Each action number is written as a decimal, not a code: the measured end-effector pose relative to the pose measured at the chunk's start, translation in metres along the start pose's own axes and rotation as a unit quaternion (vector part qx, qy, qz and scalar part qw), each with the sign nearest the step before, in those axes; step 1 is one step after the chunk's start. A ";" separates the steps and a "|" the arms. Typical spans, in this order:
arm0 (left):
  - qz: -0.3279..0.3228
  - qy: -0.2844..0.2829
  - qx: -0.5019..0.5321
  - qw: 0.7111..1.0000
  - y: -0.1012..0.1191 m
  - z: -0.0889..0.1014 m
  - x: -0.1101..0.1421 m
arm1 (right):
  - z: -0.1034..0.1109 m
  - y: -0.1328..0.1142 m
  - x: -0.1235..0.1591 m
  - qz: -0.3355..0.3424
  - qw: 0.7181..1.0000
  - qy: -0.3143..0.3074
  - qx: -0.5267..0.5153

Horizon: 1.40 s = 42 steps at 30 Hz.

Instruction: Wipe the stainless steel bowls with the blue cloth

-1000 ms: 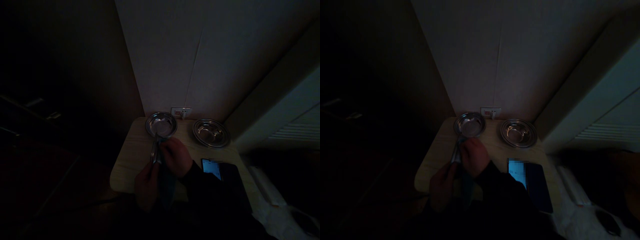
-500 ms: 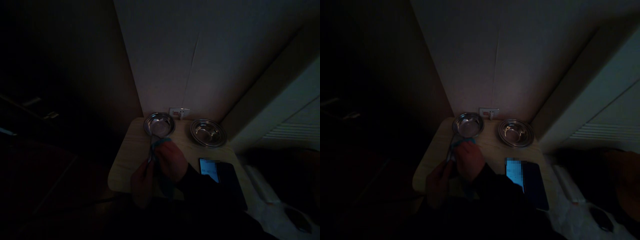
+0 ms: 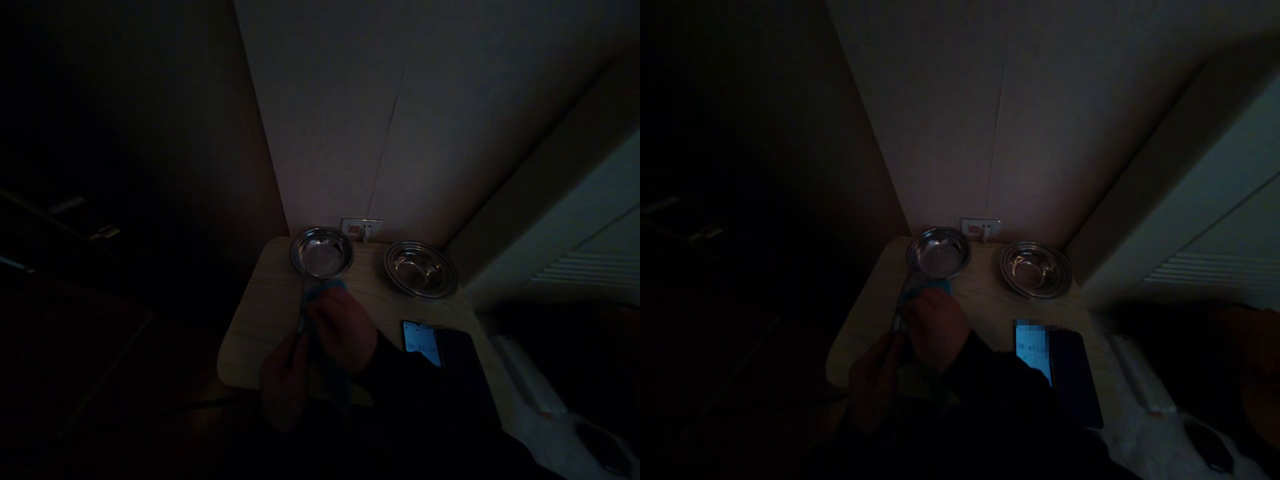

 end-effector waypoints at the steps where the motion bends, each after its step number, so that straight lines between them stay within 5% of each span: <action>1: 0.000 -0.003 0.006 1.000 0.001 0.000 0.000 | -0.001 -0.002 0.000 0.012 1.000 -0.012 -0.006; 18: -0.018 -0.010 0.004 1.000 -0.002 -0.006 0.004 | 0.005 0.003 -0.010 -0.004 0.999 -0.029 0.016; 22: -0.010 -0.004 -0.007 1.000 0.000 -0.006 0.005 | 0.006 0.005 -0.005 -0.047 0.998 0.006 0.044; 27: -0.014 0.007 -0.014 1.000 0.001 -0.001 -0.002 | -0.004 -0.007 0.007 0.006 1.000 -0.001 -0.026; 34: 0.017 0.016 0.023 0.999 -0.008 0.003 0.004 | 0.005 0.052 -0.029 -0.136 0.990 -0.015 -0.026; 42: 0.023 0.034 0.086 0.995 -0.012 0.010 0.001 | 0.026 0.081 0.006 -0.215 0.962 0.091 -0.146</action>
Point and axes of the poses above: each hand's wrist, its own x-axis away from the middle knuckle, its own z-axis out of the back of the hand, y = z × x, the point moved 4 cm from there along -x, towards the middle knuckle, and after that the axes turned 4 degrees about x, right-handed, at the moved point
